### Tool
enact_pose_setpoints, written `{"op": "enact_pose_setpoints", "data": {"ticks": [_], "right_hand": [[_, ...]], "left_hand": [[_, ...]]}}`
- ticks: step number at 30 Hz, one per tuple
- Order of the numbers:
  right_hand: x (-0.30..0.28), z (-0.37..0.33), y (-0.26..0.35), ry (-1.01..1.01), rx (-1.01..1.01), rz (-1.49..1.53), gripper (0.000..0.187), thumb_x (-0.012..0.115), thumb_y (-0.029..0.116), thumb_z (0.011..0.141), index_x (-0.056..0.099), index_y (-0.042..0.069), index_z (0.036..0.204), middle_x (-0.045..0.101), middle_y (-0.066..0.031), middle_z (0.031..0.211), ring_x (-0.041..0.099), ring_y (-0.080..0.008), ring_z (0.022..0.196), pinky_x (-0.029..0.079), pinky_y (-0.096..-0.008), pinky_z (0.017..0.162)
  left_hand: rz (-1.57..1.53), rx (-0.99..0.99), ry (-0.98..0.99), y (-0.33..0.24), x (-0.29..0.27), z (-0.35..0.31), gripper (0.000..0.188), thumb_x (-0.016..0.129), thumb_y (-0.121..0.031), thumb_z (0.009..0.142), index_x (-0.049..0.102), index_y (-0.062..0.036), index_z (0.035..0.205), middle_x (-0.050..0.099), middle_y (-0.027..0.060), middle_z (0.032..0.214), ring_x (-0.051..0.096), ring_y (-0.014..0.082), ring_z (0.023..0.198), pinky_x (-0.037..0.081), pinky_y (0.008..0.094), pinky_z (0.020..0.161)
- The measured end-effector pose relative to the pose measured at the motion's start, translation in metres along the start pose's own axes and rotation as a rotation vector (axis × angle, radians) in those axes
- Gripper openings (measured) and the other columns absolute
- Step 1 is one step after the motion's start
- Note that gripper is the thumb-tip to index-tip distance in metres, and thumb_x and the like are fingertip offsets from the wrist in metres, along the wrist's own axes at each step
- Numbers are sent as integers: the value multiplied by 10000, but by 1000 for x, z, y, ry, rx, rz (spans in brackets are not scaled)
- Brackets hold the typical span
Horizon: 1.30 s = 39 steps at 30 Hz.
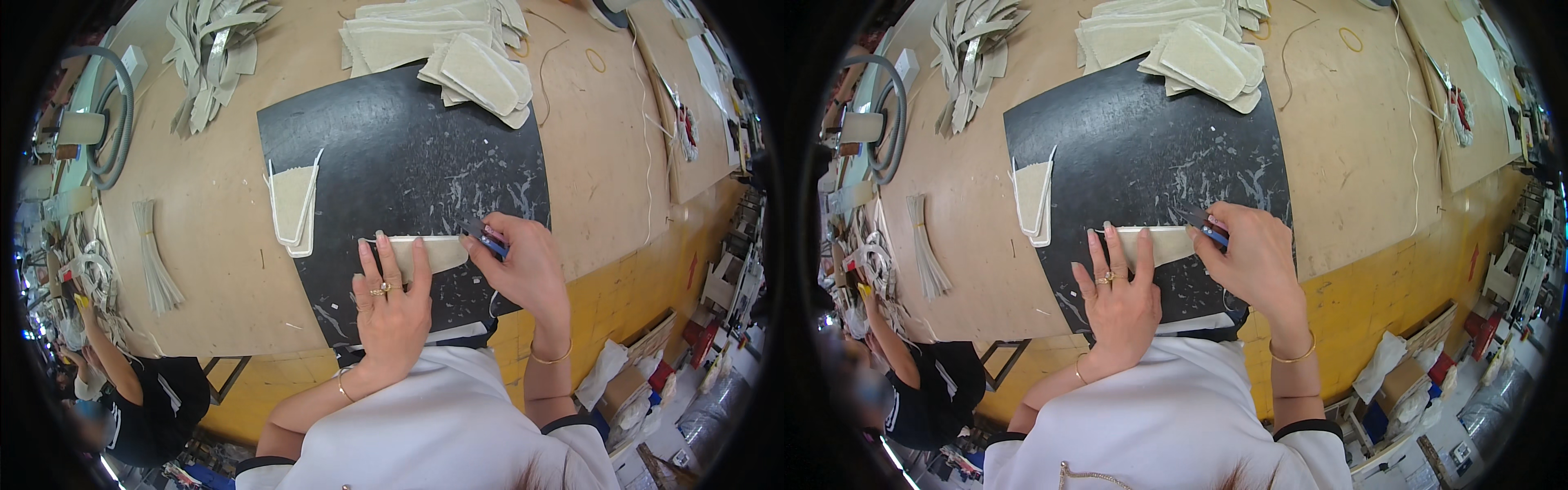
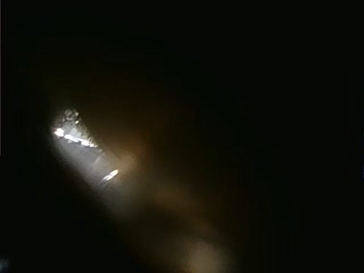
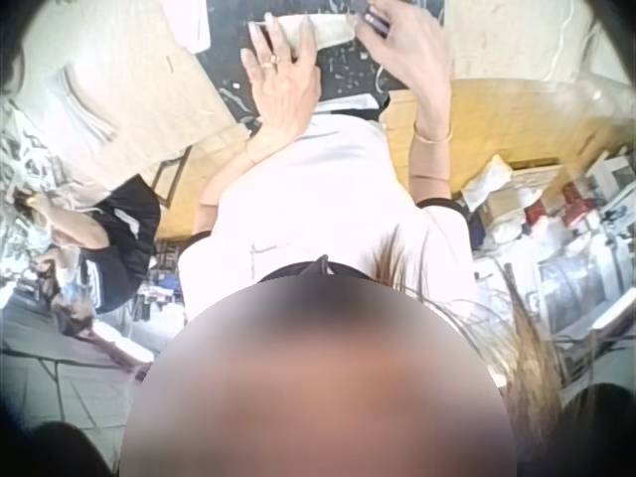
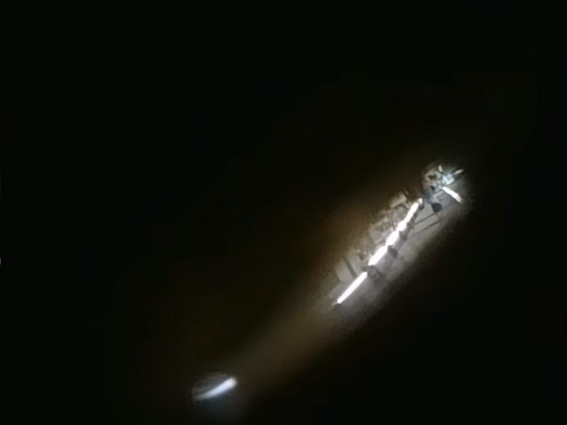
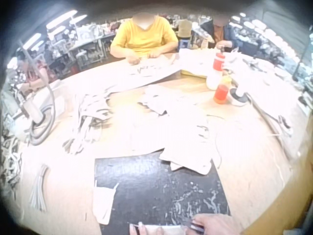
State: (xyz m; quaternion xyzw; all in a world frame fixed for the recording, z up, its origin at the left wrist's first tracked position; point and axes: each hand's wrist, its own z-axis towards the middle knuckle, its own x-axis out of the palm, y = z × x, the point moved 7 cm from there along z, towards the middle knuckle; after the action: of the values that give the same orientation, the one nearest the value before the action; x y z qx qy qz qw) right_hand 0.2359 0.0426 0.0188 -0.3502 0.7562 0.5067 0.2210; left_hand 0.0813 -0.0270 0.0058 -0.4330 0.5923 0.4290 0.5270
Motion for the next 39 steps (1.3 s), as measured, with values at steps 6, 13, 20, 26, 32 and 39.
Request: {"op": "enact_pose_setpoints", "data": {"ticks": [6, 13, 20, 26, 32, 39], "right_hand": [[0, 1, 0, 43, 49, -51, 290, 704, 239, 839, 589, 29, 676, 593, -127, 592, 597, -337, 559, 449, -410, 536], [-1, 10, -1, 39, 36, -92, 307, 712, 244, 821, 580, 30, 645, 591, -139, 574, 606, -353, 563, 447, -419, 522], [-4, 8, -5, 46, -10, -3, 300, 700, 238, 827, 581, 24, 654, 583, -139, 571, 589, -355, 553, 438, -418, 524], [-3, 3, -8, 10, 36, 51, 313, 700, 232, 829, 560, 19, 647, 563, -138, 562, 568, -352, 538, 432, -414, 522], [-3, -4, 5, -57, -47, 108, 304, 734, 183, 845, 565, -15, 687, 437, -80, 508, 364, -158, 467, 327, -323, 459], [-2, 0, -12, -22, 71, 83, 266, 703, 241, 843, 622, 29, 704, 588, -117, 581, 606, -312, 555, 454, -387, 543]], "left_hand": [[16, -1, -4, -8, 2, 2, 624, 627, -188, 859, 483, -276, 1460, 400, 357, 1453, 356, 480, 1399, 24, 656, 1147], [158, 40, 50, -18, 6, 10, 680, 549, -142, 916, 361, -392, 1520, 350, 415, 1448, 303, 504, 1420, 9, 687, 1138], [363, 257, -37, -24, -8, 16, 667, 554, -127, 892, 365, -192, 1529, 374, 244, 1529, 308, 382, 1460, 100, 581, 1190], [-260, 329, 98, -17, -3, 22, 655, 545, -8, 862, 359, 28, 1489, 354, 194, 1551, 310, 340, 1462, 291, 430, 1188], [-345, 291, 89, -18, 1, 19, 671, 524, 48, 854, 332, 48, 1497, 321, 213, 1561, 300, 369, 1460, 295, 460, 1187], [-490, 244, 103, -16, 2, 19, 704, 515, 110, 823, 326, 49, 1498, 312, 219, 1564, 293, 385, 1459, 290, 480, 1186]]}}
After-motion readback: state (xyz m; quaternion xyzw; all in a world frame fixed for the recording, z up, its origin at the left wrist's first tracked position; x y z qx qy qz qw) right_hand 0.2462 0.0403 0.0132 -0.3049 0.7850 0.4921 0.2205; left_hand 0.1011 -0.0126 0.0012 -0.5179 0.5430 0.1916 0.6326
